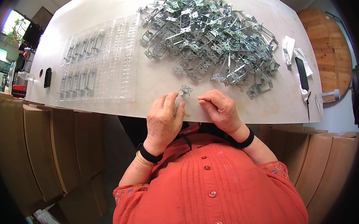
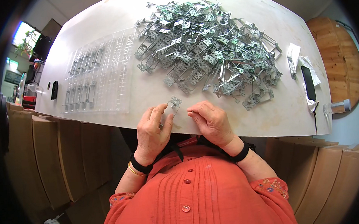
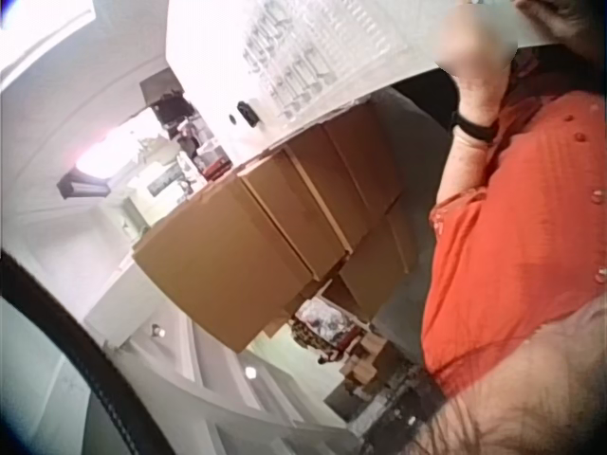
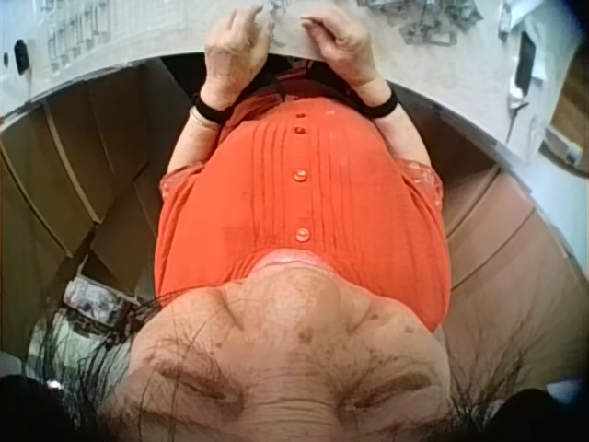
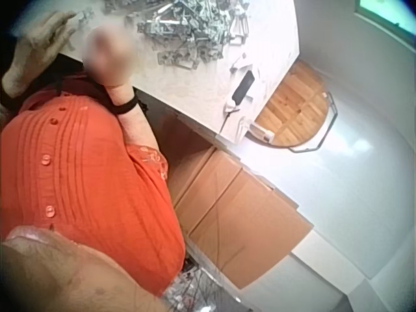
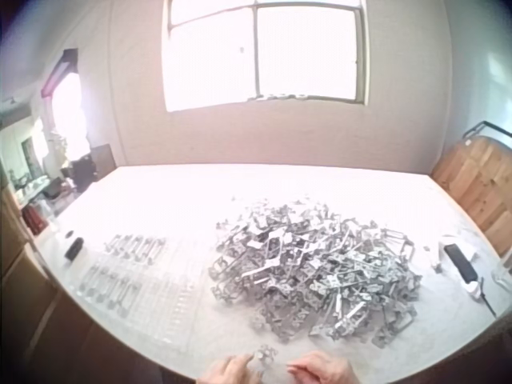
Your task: The person picks small metal brackets from a pile on a table and places them into a clear plastic organizer tray. They handle the items one by one, orienting them before placing them into the designated slots.
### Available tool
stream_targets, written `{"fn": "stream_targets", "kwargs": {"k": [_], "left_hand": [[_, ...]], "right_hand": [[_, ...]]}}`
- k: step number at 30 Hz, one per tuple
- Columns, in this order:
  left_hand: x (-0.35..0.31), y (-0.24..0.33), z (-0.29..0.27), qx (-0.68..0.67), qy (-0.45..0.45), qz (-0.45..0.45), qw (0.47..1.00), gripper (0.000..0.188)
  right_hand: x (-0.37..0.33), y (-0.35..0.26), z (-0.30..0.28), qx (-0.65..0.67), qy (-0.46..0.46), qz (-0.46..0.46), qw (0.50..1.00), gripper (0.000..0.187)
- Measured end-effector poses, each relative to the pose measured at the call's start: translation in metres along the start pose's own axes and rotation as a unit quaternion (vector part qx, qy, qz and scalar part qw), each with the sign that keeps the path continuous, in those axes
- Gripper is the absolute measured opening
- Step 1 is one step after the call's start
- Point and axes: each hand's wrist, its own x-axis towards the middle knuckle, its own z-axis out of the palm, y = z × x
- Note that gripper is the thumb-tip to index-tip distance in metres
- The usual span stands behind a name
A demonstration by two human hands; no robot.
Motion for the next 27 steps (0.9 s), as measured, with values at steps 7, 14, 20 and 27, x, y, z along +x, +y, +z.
{"fn": "stream_targets", "kwargs": {"k": [7,14,20,27], "left_hand": [[-0.002,-0.004,0.002,0.023,0.005,0.033,0.999,0.046],[-0.005,-0.004,0.001,-0.02,0.006,0.034,0.999,0.046],[-0.006,-0.002,0.003,-0.09,-0.029,-0.027,0.995,0.046],[-0.005,0.0,0.003,-0.128,-0.065,-0.028,0.989,0.047]], "right_hand": [[0.001,-0.003,-0.001,-0.016,-0.004,0.004,1.0,0.013],[0.001,-0.003,-0.002,0.001,-0.012,0.006,1.0,0.017],[-0.01,0.005,-0.002,0.084,0.028,0.089,0.992,0.012],[-0.011,0.006,0.0,0.124,0.055,0.041,0.99,0.01]]}}
